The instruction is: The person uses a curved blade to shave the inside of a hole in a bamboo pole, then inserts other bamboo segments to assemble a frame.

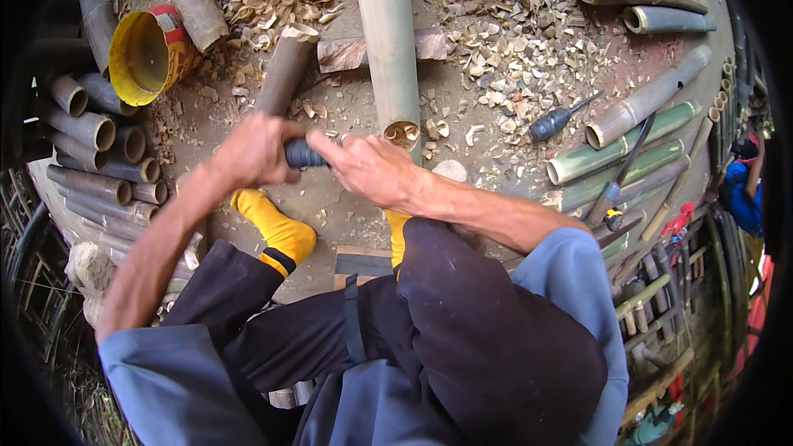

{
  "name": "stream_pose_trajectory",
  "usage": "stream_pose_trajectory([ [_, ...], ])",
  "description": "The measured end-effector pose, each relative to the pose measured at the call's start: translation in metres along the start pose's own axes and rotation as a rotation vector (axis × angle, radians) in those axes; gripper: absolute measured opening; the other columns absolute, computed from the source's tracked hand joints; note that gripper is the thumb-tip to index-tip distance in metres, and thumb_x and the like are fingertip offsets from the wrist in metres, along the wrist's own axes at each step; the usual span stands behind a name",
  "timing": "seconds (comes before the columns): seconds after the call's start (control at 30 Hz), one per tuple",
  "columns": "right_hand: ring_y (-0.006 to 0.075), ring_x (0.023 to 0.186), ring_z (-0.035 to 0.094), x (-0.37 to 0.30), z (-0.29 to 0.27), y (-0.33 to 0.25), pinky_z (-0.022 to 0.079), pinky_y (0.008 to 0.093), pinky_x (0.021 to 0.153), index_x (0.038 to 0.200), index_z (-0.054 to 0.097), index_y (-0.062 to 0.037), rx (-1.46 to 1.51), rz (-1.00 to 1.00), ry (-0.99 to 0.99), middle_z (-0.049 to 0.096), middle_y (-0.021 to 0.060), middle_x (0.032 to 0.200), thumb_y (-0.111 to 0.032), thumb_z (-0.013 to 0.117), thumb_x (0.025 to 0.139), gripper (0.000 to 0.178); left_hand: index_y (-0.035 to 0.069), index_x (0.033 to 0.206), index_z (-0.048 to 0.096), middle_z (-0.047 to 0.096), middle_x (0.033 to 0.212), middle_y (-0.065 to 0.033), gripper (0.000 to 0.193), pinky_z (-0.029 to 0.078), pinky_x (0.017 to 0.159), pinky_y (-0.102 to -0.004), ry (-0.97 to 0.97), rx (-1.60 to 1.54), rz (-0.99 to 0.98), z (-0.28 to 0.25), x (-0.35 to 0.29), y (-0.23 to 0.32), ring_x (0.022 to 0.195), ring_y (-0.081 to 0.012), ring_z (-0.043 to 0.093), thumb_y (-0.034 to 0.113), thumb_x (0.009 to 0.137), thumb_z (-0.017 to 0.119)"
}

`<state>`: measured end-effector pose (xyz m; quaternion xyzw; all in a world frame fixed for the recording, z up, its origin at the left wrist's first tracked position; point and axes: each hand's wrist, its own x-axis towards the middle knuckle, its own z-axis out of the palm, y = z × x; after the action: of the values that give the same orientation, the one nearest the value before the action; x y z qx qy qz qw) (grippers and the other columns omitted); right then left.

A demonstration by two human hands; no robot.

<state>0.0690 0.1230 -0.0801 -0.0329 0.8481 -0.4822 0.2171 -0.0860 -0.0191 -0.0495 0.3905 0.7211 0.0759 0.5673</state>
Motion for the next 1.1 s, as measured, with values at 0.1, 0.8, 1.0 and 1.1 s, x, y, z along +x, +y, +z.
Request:
stream_pose_trajectory([
  [0.1,0.0393,0.062,0.064,0.000,-0.010,0.002,0.050,0.0497,0.049,0.117,0.039,-0.0113,-0.038,-0.091,-0.317,0.061,0.0183,0.067,-0.006,0.050,0.082,0.037,0.005,0.092,0.068,0.067,0.074,-0.0187,0.034,0.053,0.074,-0.0393,0.116,-0.262,-0.150,0.055,-0.024,0.004,0.070,-0.0324,0.067,0.017,0.061,0.074],
  [0.8,0.0293,0.067,0.067,-0.012,-0.009,0.004,0.053,0.0423,0.047,0.096,0.057,-0.0103,-0.425,-0.377,-0.476,0.063,0.0124,0.070,-0.011,0.052,0.083,0.014,0.008,0.095,0.062,0.065,0.073,-0.0169,0.034,0.052,0.061,-0.0397,0.691,-0.533,-0.443,0.179,-0.036,0.069,0.065,-0.0312,0.066,0.012,0.062,0.071],
  [1.0,0.0330,0.078,0.063,-0.002,-0.011,0.003,0.053,0.0428,0.068,0.107,0.049,-0.0084,-0.146,-0.170,0.114,0.060,0.0146,0.076,-0.003,0.054,0.078,0.030,0.010,0.088,0.064,0.066,0.076,-0.0129,0.032,0.052,0.062,-0.0422,0.445,0.181,-0.185,0.034,-0.033,0.041,0.066,-0.0333,0.064,0.015,0.058,0.072],
  [1.1,0.0335,0.081,0.064,-0.002,-0.011,0.006,0.052,0.0422,0.072,0.112,0.047,-0.0041,-0.074,-0.160,0.327,0.061,0.0160,0.082,-0.002,0.052,0.077,0.036,0.010,0.083,0.062,0.064,0.072,-0.0120,0.029,0.051,0.060,-0.0435,0.368,0.372,-0.123,-0.006,-0.020,0.056,0.065,-0.0345,0.063,0.014,0.055,0.070],
])
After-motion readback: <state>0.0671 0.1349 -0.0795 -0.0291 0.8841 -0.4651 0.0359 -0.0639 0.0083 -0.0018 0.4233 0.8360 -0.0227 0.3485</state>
